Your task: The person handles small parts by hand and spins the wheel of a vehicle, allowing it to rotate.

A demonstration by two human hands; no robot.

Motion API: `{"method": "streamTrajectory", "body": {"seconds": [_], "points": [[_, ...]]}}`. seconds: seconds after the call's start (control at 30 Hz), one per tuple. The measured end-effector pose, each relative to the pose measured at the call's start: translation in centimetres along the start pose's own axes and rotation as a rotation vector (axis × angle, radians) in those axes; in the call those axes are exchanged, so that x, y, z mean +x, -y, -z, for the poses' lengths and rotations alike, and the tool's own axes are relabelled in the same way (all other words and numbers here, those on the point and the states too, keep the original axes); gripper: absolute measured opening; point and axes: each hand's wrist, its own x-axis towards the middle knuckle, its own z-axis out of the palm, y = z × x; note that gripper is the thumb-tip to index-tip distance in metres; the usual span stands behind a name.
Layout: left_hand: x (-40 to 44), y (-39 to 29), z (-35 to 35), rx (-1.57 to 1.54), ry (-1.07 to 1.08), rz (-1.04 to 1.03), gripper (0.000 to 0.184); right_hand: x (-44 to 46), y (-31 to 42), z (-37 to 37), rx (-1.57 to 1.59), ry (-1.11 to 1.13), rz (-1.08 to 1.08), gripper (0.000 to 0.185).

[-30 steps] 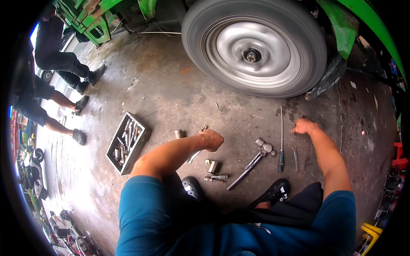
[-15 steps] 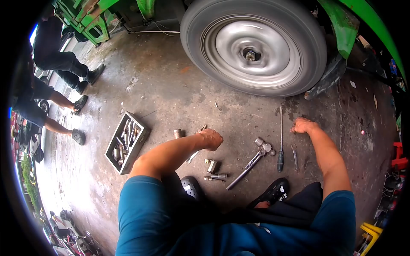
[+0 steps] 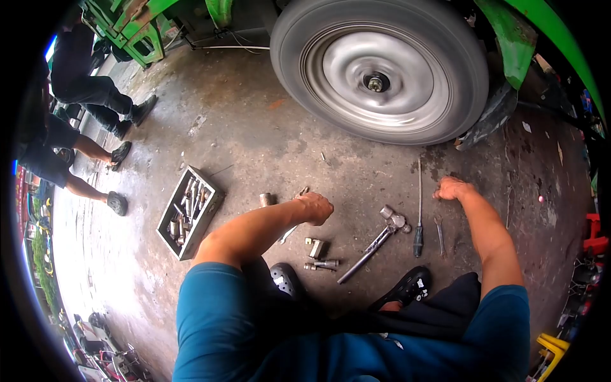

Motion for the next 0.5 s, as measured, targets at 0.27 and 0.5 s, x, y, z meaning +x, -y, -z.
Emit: {"method": "streamTrajectory", "body": {"seconds": [0.27,0.5], "points": [[0.4,0.1,-0.4,0.007,0.004,0.000,0.029,-0.8,0.5,0.3,-0.007,0.004,-0.024,0.059],[0.3,0.1,-0.4,0.028,0.001,0.010,0.027,0.1,-0.1,-0.2,-0.005,0.000,0.004,0.060]]}}
